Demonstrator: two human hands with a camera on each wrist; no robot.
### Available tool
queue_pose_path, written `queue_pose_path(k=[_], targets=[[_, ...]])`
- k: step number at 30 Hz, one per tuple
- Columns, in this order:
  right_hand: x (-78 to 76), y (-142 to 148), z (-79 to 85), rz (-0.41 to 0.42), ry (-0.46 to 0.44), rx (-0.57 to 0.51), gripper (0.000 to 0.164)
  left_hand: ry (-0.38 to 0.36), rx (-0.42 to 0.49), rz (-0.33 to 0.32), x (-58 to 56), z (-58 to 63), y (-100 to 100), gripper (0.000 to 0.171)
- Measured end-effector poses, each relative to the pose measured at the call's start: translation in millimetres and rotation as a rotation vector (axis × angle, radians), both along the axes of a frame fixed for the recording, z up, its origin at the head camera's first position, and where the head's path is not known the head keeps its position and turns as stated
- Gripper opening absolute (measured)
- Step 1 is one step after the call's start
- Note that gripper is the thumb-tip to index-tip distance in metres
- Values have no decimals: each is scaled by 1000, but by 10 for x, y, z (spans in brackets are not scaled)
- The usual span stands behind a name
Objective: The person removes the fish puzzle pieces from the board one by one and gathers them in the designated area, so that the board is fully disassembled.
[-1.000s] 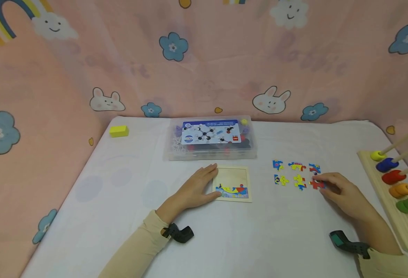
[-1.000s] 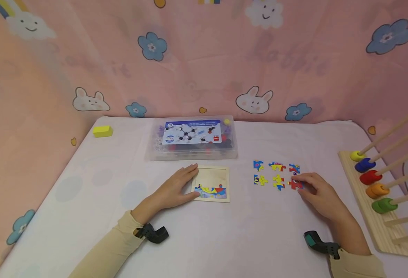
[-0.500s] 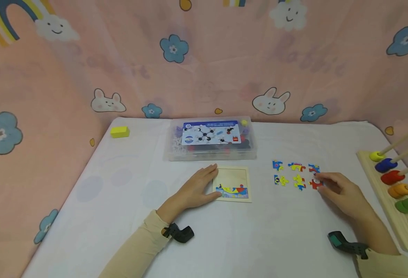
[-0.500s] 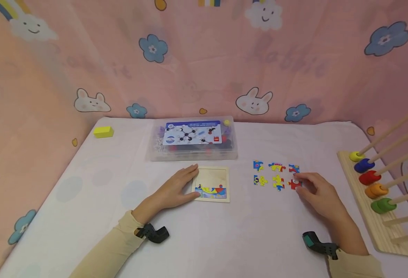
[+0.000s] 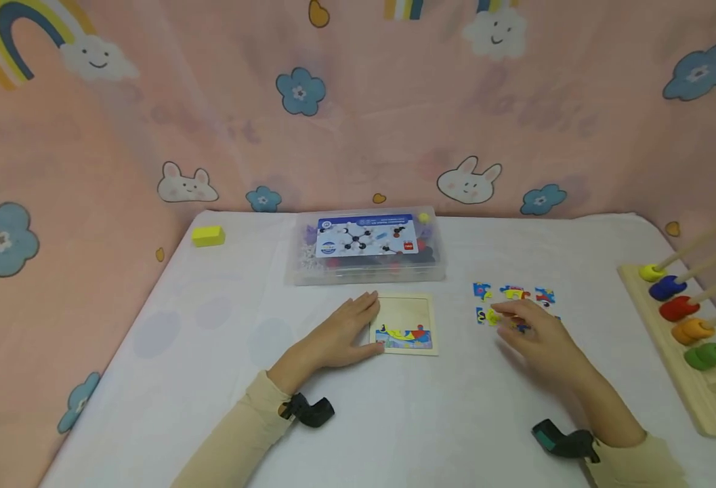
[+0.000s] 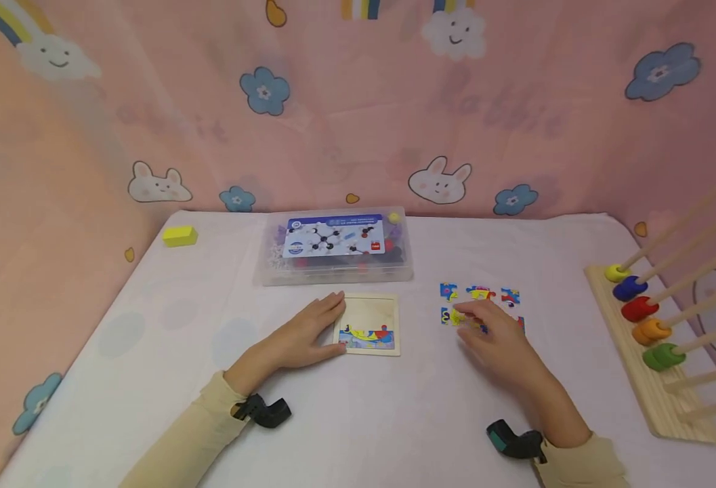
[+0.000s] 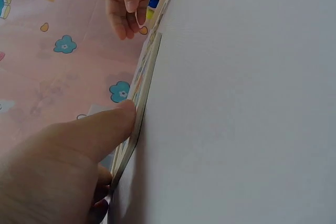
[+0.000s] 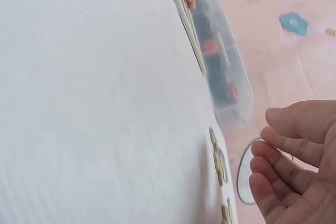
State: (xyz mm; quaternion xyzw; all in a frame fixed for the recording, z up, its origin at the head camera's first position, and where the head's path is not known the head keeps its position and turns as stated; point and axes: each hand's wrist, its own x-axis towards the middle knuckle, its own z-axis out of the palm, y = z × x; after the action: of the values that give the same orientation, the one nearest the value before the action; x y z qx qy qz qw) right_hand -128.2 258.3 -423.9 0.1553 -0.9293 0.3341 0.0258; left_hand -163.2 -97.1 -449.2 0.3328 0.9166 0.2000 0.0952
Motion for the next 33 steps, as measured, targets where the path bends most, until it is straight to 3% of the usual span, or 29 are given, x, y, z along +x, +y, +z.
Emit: queue_pose_path(k=[6,11,20,33], targets=[[8,-336,14,87,-96,-42,38,-7,-2,-14,124,-4,-58,75],[13,-644,5,166,-140,-58,40,66,52,-29,203,-95,-119,67],[-29,-1083,-20,273,-133,-118,41,100,120,-14,192,-153,-119,64],[-130,-1429,-64,306,-153,-128,41,128,142,-21,182,-160,-127,63]])
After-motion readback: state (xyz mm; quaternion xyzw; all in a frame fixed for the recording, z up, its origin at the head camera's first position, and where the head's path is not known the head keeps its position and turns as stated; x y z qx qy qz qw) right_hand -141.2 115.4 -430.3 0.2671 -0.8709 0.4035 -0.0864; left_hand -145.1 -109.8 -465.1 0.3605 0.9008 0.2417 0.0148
